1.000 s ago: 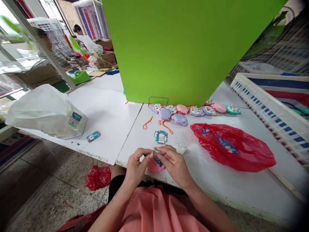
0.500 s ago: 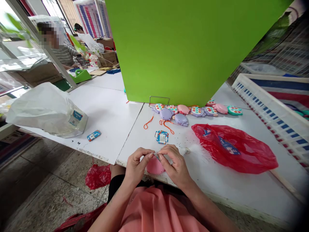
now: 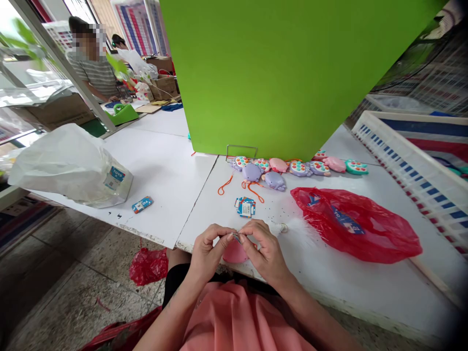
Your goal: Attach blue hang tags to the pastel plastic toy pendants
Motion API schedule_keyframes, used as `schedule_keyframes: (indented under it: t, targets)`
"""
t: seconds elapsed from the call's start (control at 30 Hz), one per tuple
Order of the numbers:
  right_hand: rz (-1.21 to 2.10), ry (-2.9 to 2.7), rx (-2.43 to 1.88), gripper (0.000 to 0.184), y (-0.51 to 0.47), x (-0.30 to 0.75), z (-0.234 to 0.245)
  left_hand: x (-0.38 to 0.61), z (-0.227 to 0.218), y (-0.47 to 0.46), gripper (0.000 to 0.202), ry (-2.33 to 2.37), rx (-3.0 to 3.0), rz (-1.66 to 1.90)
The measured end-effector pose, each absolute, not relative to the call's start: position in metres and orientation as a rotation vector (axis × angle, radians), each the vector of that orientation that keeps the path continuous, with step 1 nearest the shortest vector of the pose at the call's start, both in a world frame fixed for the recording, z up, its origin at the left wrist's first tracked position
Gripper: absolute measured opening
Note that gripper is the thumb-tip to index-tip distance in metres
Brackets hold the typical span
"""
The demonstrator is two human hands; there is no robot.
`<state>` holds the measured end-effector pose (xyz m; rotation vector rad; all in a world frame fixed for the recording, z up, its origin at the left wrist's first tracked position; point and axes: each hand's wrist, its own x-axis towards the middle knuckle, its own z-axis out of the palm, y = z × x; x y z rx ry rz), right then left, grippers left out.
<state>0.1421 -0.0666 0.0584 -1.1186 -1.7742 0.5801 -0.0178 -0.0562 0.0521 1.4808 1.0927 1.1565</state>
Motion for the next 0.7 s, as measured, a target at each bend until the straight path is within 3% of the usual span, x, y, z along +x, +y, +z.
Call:
schedule_keyframes:
  t: [0.7]
  targets:
    - [0.732,-1.668,-1.096,0.014,-0.0745,0.1352,0.0569,-0.0135,0.0551,-0.0602,0.021,1.037,1.224,1.109]
